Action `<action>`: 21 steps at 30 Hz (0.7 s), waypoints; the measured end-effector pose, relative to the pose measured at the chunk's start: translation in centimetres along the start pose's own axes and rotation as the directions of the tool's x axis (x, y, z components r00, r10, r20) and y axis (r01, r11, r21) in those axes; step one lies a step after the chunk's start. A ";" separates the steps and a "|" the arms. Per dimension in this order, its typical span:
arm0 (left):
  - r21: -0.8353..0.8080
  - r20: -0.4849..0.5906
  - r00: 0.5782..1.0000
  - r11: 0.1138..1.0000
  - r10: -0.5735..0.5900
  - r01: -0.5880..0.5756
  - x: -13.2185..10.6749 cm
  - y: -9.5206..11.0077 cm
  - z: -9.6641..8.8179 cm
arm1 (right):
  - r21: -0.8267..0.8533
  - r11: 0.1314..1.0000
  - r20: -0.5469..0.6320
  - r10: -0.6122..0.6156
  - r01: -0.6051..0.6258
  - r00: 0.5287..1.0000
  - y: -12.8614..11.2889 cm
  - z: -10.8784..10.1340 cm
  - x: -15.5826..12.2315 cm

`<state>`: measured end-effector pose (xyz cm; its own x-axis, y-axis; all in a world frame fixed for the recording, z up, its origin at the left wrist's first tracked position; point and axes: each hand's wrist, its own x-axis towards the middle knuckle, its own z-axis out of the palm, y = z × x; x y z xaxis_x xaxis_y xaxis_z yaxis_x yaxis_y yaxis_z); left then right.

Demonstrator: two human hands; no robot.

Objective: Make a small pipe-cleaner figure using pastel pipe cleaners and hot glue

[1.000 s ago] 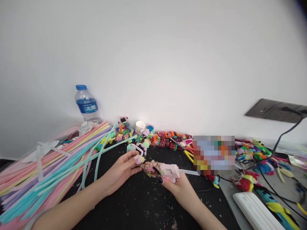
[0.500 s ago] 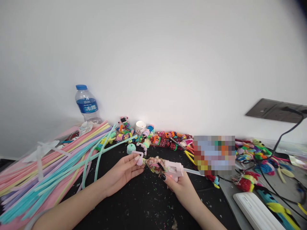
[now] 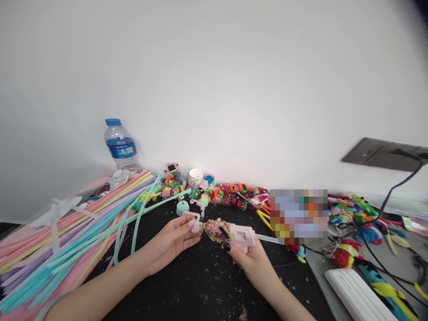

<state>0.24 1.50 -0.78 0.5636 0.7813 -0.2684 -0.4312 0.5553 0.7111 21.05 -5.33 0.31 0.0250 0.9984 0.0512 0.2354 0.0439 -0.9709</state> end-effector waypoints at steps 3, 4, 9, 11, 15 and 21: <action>-0.002 0.006 1.000 1.000 0.000 0.000 0.0 0.0 0.0 | -0.004 1.000 -0.002 0.002 -0.002 1.000 0.0 0.0 0.0; -0.003 0.010 1.000 1.000 -0.001 0.001 0.0 0.0 0.0 | -0.005 1.000 0.000 0.001 -0.001 1.000 -0.1 0.0 0.0; -0.018 -0.003 1.000 1.000 0.010 -0.010 0.1 0.1 -0.1 | 0.006 1.000 0.012 -0.007 0.007 1.000 -0.1 0.0 0.0; -0.028 -0.015 1.000 0.999 0.014 -0.015 0.1 0.1 -0.1 | 0.013 1.000 0.004 -0.013 0.013 1.000 -0.1 0.0 0.1; -0.050 -0.044 0.999 0.999 0.014 -0.017 0.0 0.1 -0.1 | 0.013 1.000 0.003 -0.023 0.023 1.000 0.0 -0.1 0.1; -0.082 -0.058 0.998 0.996 0.010 -0.015 0.1 0.0 0.1 | -0.003 0.998 0.009 -0.055 0.055 0.998 -0.1 0.0 0.0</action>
<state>0.36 1.50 -0.75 0.5174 0.8022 -0.2979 -0.4963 0.5650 0.6592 21.05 -5.38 0.45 0.0037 0.9947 0.1028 0.2394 0.0990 -0.9659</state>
